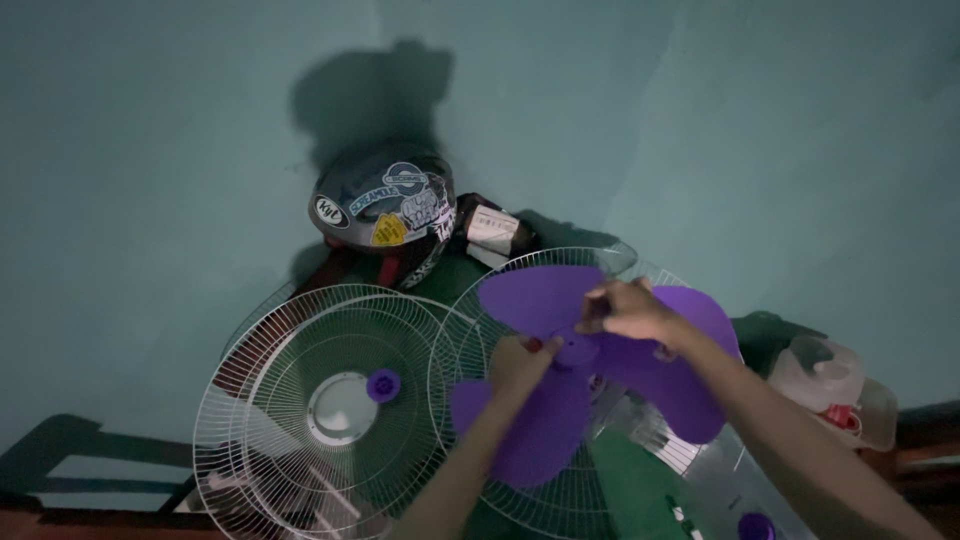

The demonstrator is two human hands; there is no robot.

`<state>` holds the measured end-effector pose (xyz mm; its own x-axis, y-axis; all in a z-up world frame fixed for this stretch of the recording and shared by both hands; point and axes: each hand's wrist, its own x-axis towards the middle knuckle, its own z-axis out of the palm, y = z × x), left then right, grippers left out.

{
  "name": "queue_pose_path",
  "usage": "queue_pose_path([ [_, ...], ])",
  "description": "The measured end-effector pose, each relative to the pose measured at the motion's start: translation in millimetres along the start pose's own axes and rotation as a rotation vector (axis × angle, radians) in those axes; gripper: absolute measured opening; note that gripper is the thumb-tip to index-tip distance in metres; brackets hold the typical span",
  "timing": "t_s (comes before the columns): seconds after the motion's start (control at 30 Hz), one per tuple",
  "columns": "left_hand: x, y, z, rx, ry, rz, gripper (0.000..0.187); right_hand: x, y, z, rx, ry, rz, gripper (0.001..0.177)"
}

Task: The person assembles an electric fan by hand. They place a purple fan blade onto the motor hub, secure it with a nut, and then attach the front wire cage to complete the assembly.

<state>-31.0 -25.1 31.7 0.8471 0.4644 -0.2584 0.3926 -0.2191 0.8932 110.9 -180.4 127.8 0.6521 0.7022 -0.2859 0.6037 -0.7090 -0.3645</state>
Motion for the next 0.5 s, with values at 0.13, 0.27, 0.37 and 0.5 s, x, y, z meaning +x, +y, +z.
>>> queue_pose_path([
  [0.13,0,1,-1,-0.035,-0.013,0.006,0.039,1,-4,-3,-0.002,-0.003,0.023,0.037],
  [0.27,25,-7,1,-0.127,-0.105,0.011,0.04,-11,-12,4,0.0,0.011,0.195,0.039],
  [0.37,45,-17,-1,-0.114,-0.231,0.032,0.041,-20,-18,10,-0.019,0.059,0.296,0.038],
  [0.5,55,-28,0,-0.155,-0.283,0.098,0.043,-31,-24,19,0.031,0.189,0.341,0.03],
])
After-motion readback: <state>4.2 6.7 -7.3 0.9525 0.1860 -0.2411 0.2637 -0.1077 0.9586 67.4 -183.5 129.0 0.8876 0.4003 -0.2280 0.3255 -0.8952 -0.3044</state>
